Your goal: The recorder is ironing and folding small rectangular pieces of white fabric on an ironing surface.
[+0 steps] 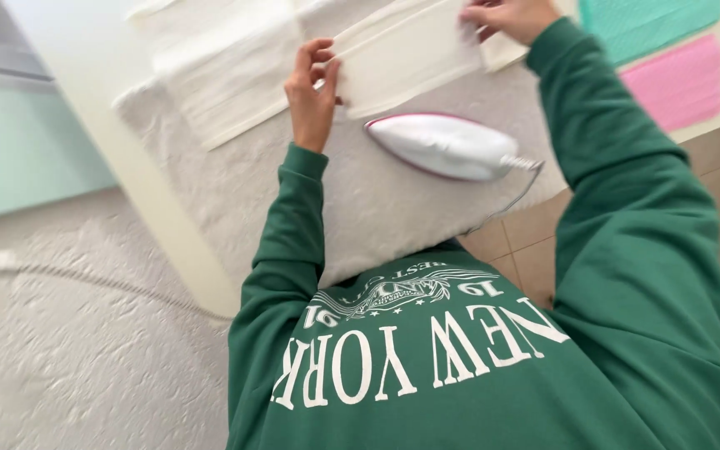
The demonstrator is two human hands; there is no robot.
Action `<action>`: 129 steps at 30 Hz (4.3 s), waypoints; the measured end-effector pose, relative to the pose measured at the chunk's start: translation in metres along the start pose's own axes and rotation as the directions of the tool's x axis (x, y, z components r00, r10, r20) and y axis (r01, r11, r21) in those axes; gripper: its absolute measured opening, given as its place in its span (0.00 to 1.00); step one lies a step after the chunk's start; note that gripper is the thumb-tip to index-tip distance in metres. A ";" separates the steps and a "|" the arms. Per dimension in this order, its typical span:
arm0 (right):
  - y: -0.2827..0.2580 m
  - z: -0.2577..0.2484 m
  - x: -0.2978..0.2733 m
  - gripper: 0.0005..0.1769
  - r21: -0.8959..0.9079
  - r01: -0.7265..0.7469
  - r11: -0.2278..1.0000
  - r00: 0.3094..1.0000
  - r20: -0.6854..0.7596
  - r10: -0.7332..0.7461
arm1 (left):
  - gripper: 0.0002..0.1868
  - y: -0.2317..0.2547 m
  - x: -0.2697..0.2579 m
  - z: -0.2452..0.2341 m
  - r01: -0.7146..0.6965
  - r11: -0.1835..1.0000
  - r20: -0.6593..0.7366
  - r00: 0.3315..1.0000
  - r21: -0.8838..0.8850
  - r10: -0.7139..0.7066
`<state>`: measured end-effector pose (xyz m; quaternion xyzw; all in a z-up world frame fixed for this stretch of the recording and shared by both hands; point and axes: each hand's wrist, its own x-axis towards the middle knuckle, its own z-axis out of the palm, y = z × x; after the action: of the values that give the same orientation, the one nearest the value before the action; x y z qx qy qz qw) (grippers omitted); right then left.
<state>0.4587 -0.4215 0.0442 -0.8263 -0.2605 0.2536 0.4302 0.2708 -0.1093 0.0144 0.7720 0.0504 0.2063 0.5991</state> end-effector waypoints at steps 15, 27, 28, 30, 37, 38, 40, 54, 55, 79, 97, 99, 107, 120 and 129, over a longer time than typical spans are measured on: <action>0.041 -0.005 -0.010 0.07 -0.325 0.244 0.914 0.941 -0.149 -0.305 | 0.21 -0.030 0.016 0.024 0.047 0.919 -0.111 0.994 0.392 -0.003; 0.066 0.000 -0.086 0.13 -0.720 0.297 0.628 0.916 0.028 -0.401 | 0.23 0.037 -0.023 0.005 0.127 0.886 -0.182 0.982 0.445 -0.049; 0.068 0.000 -0.083 0.13 -0.731 0.303 0.612 0.911 0.033 -0.412 | 0.23 0.038 -0.024 0.005 0.126 0.885 -0.183 0.982 0.449 -0.047; 0.068 -0.001 -0.083 0.11 -0.728 0.304 0.615 0.913 0.038 -0.406 | 0.22 0.043 -0.026 0.004 0.122 0.878 -0.183 0.982 0.463 -0.040; 0.063 0.001 -0.081 0.08 -0.743 0.309 0.593 0.909 0.048 -0.414 | 0.17 0.053 -0.032 0.000 0.121 0.880 -0.193 0.981 0.460 -0.034; 0.062 0.000 -0.082 0.08 -0.742 0.311 0.593 0.909 0.049 -0.415 | 0.17 0.051 -0.034 -0.001 0.122 0.879 -0.194 0.980 0.461 -0.035; 0.060 -0.004 -0.081 0.05 -0.689 0.318 0.651 0.909 0.027 -0.416 | 0.18 0.048 -0.037 -0.003 0.132 0.883 -0.193 0.980 0.450 -0.048; -0.007 -0.037 -0.067 0.09 -0.448 0.314 0.837 0.895 -0.154 -0.418 | 0.27 0.064 -0.028 0.012 -0.155 0.913 0.053 0.988 0.377 0.145; -0.020 -0.040 -0.067 0.09 -0.491 0.318 0.811 0.878 -0.171 -0.448 | 0.28 0.069 -0.025 0.019 -0.209 0.922 0.123 0.976 0.326 0.178; -0.254 0.198 -0.096 0.11 -0.126 0.509 0.852 0.827 -0.203 -0.524 | 0.16 0.109 -0.151 -0.207 -0.013 0.863 -0.077 0.995 0.505 0.060; -0.084 0.300 -0.177 0.13 -0.246 0.282 0.927 0.942 -0.111 -0.316 | 0.12 0.016 -0.279 -0.196 -0.074 0.777 0.206 0.976 0.626 -0.073; -0.088 0.296 -0.175 0.13 -0.268 0.289 0.919 0.943 -0.089 -0.322 | 0.12 0.006 -0.283 -0.192 -0.087 0.776 0.198 0.979 0.624 -0.049; -0.117 0.283 -0.114 0.11 -0.333 0.241 0.912 0.934 -0.177 -0.311 | 0.21 -0.009 -0.232 -0.189 0.124 0.816 -0.117 0.991 0.565 -0.070; -0.097 0.285 -0.073 0.08 -0.482 0.127 0.867 0.991 0.095 -0.092 | 0.11 0.008 -0.196 -0.188 0.147 0.722 -0.017 0.983 0.676 -0.183; -0.105 0.280 -0.070 0.19 -0.271 0.118 0.955 0.993 0.041 -0.111 | 0.11 0.017 -0.199 -0.193 0.186 0.836 -0.085 0.982 0.516 -0.166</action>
<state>0.2044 -0.2528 0.0064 -0.8580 -0.3456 0.2006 0.3228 0.0135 -0.0043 0.0174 0.8935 0.1864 0.1431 0.3827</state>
